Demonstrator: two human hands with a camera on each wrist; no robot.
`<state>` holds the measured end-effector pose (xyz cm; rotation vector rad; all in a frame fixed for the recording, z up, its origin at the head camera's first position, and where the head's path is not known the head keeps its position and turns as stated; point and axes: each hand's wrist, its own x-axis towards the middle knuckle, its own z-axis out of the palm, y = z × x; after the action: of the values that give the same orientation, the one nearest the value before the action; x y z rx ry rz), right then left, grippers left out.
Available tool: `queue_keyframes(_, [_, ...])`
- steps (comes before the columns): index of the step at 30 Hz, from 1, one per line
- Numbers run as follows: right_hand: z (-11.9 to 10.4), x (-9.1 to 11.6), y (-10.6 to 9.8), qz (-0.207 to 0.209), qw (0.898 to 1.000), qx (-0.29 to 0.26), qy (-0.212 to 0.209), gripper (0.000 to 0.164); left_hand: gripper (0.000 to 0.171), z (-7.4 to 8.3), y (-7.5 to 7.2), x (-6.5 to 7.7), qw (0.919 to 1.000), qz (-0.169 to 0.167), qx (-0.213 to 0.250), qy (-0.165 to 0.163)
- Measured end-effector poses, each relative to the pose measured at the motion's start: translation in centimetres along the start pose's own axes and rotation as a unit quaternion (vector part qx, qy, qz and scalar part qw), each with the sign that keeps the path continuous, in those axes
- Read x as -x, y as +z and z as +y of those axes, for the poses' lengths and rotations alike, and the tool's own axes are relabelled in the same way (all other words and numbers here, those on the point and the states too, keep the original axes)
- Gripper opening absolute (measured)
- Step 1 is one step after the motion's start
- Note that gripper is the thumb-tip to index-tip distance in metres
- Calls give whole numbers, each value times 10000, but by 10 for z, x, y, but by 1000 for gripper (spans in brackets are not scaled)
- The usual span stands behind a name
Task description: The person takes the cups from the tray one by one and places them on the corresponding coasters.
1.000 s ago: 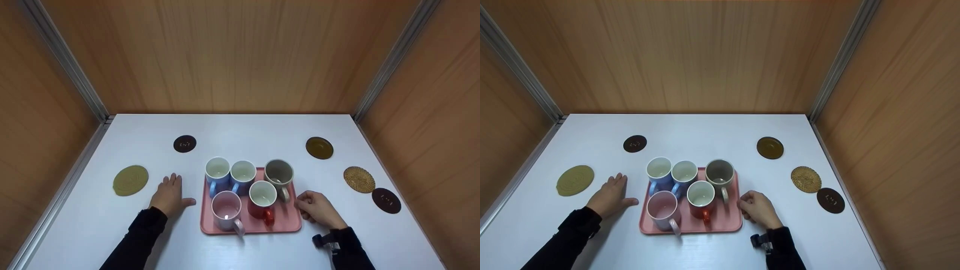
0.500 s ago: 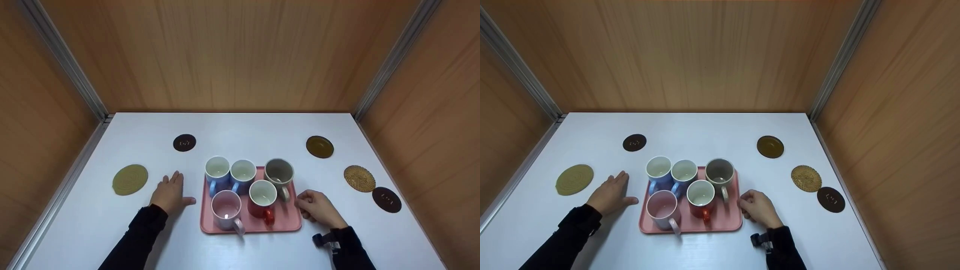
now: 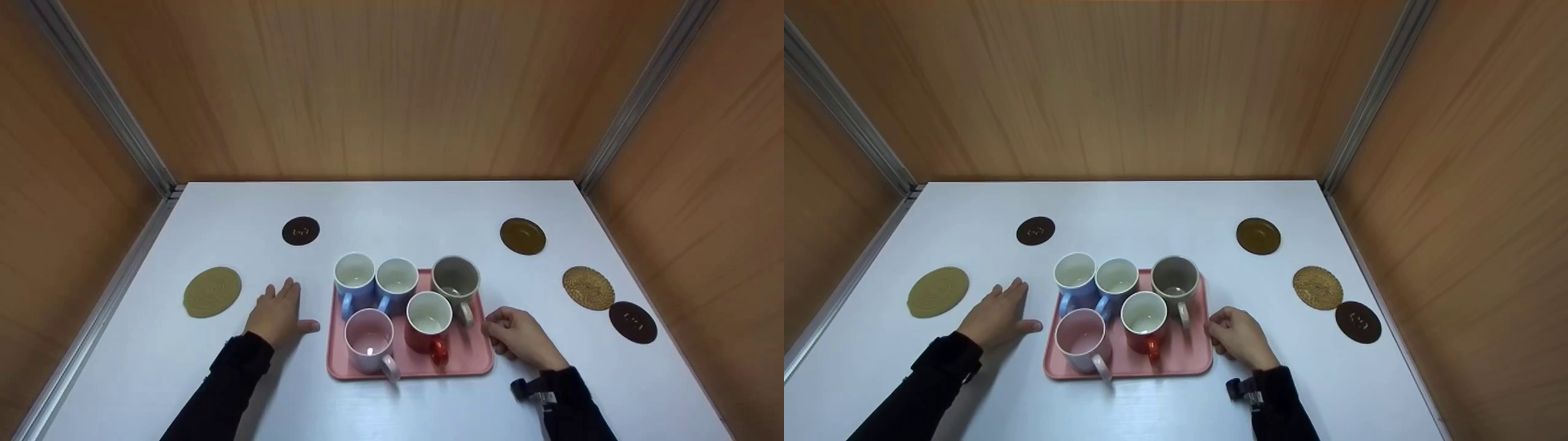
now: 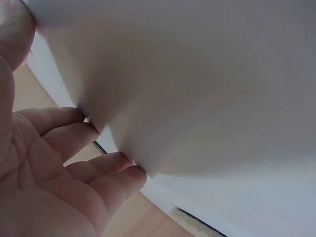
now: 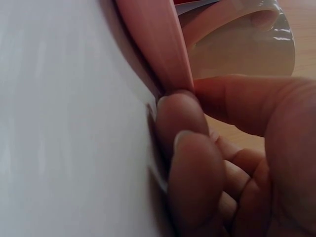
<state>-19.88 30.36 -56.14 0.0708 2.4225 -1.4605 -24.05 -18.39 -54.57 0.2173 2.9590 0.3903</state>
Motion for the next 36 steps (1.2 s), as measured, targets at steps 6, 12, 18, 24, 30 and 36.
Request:
queue_keyframes(6, [-1, -1, -3, 71, 9999, 57, -65, 29, 95, 7, -6, -8, 9990, -267, 352, 112])
queue_keyframes(12, [-2, -3, -6, 84, 9999, 97, -39, 29, 96, 9, -8, -16, 9984, -427, 358, 132])
queue_keyframes(18, [-1, -3, -8, 141, 9999, 70, 7, 31, 110, 9, -10, -32, 9990, -355, 227, 163])
queue_keyframes(24, [2, -3, -5, 78, 9999, -35, 57, 31, 120, 5, -10, -60, 9987, -280, 342, -261])
queue_keyframes(30, [3, -4, -1, 2, 9999, -58, 82, 32, 104, 6, -20, -82, 9981, -257, 345, -449])
queue_keyframes(36, [2, -3, -2, -12, 10000, -10, 95, 30, 78, 6, -28, -99, 9992, -59, -42, -391])
